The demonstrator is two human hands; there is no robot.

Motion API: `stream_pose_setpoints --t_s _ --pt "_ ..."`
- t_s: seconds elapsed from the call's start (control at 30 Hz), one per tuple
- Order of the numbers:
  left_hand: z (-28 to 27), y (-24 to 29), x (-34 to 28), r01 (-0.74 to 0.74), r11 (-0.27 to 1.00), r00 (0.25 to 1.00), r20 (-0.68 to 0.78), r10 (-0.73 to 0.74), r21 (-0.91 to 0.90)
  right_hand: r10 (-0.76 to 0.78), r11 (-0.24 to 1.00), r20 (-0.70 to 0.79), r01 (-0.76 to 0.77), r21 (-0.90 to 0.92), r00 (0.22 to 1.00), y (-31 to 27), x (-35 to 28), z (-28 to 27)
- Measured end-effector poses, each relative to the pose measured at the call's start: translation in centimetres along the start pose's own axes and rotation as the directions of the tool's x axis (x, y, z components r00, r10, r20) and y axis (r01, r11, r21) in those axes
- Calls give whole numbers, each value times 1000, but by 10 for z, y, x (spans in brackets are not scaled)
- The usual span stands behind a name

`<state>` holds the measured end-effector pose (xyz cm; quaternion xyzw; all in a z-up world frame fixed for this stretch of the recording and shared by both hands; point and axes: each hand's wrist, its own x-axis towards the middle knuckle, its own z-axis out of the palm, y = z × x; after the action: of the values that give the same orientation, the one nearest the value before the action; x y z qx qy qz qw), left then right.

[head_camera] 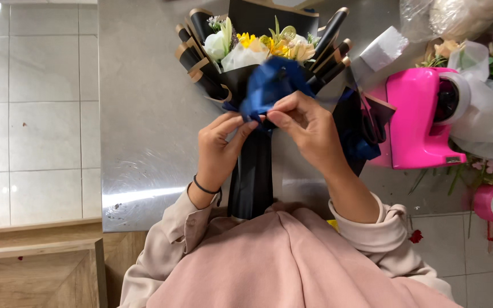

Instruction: The person ties a blue ribbon around the stem of a flower bouquet, looping and adjusting the ribbon by hand and trimming it with shears.

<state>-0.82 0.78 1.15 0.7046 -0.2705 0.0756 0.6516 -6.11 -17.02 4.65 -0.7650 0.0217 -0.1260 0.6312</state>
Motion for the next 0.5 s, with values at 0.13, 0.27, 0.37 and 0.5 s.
stream_pose_setpoints --t_s 0.13,0.27,0.37,0.5 --pt "-2 -12 -11 62 997 998 -10 -62 -43 -15 1000 0 15 -27 1000 1 -8 5" --pt "0 -15 -16 58 998 997 45 -57 -20 -67 947 29 73 -313 997 -2 -14 9" --pt "-2 -11 -11 52 999 996 75 -51 -12 -81 939 49 93 -331 996 -6 -8 3" --pt "-1 -12 -13 108 992 993 58 -104 -63 16 998 -31 -14 61 999 32 -16 4"
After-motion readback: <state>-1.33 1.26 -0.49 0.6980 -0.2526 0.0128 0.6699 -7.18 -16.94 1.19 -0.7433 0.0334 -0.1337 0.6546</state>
